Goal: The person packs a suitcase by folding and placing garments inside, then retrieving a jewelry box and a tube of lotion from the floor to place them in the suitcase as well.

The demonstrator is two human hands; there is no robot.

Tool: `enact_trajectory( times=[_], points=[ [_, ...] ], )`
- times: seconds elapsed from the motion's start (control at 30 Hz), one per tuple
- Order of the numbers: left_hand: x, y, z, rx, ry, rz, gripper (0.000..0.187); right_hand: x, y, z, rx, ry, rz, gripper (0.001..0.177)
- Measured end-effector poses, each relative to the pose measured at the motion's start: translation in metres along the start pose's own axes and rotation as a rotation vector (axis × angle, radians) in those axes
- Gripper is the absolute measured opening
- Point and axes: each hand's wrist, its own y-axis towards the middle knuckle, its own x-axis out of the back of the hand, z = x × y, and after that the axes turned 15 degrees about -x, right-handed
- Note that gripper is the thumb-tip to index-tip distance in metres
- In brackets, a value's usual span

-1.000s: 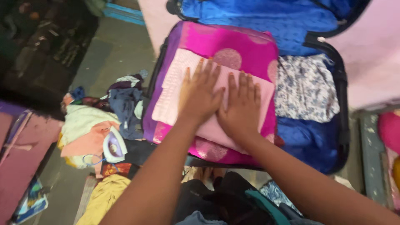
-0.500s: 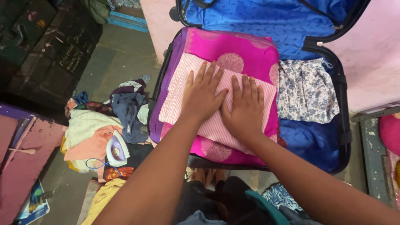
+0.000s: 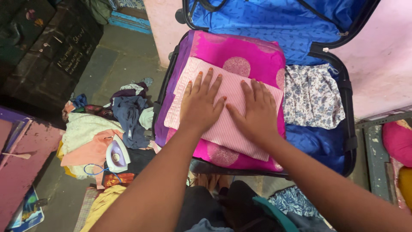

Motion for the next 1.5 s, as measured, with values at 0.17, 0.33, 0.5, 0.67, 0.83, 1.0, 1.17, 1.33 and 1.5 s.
enact_trajectory(
  times=[0.17,0.33,0.5,0.67,0.83,1.0,1.17,1.33,1.5],
  points=[
    [0.006,-0.002,-0.003,0.008,-0.001,0.010,0.065,0.017,0.062,-0.009,-0.174,-0.140,0.391,0.097],
    [0.011,0.000,-0.006,0.019,-0.012,0.033,0.065,0.017,0.131,-0.038,-0.364,-0.012,0.834,0.081],
    [0.013,0.000,-0.007,0.059,-0.004,0.019,0.066,0.024,0.140,-0.087,-0.743,0.706,1.157,0.073],
    [0.012,-0.003,-0.007,0.076,0.041,0.039,0.065,0.033,0.072,-0.093,-0.951,1.191,1.031,0.087],
    [0.012,-0.001,-0.008,0.057,0.067,0.040,0.065,0.041,0.021,-0.054,-1.023,1.224,0.868,0.079],
    [0.022,0.000,-0.013,0.077,0.037,-0.009,0.063,0.036,0.019,-0.040,-0.984,1.211,0.826,0.059],
    [0.032,-0.024,-0.063,0.418,-0.070,-0.604,0.066,0.016,0.009,-0.065,-1.098,1.523,0.836,0.053],
    [0.023,-0.014,-0.100,0.946,-0.845,-0.849,0.086,0.024,-0.016,-0.088,-1.084,1.792,0.686,0.051],
    [-0.005,0.043,-0.109,0.990,-1.431,-0.484,0.083,0.049,-0.031,-0.115,-0.962,1.889,0.529,0.054]
  ],
)
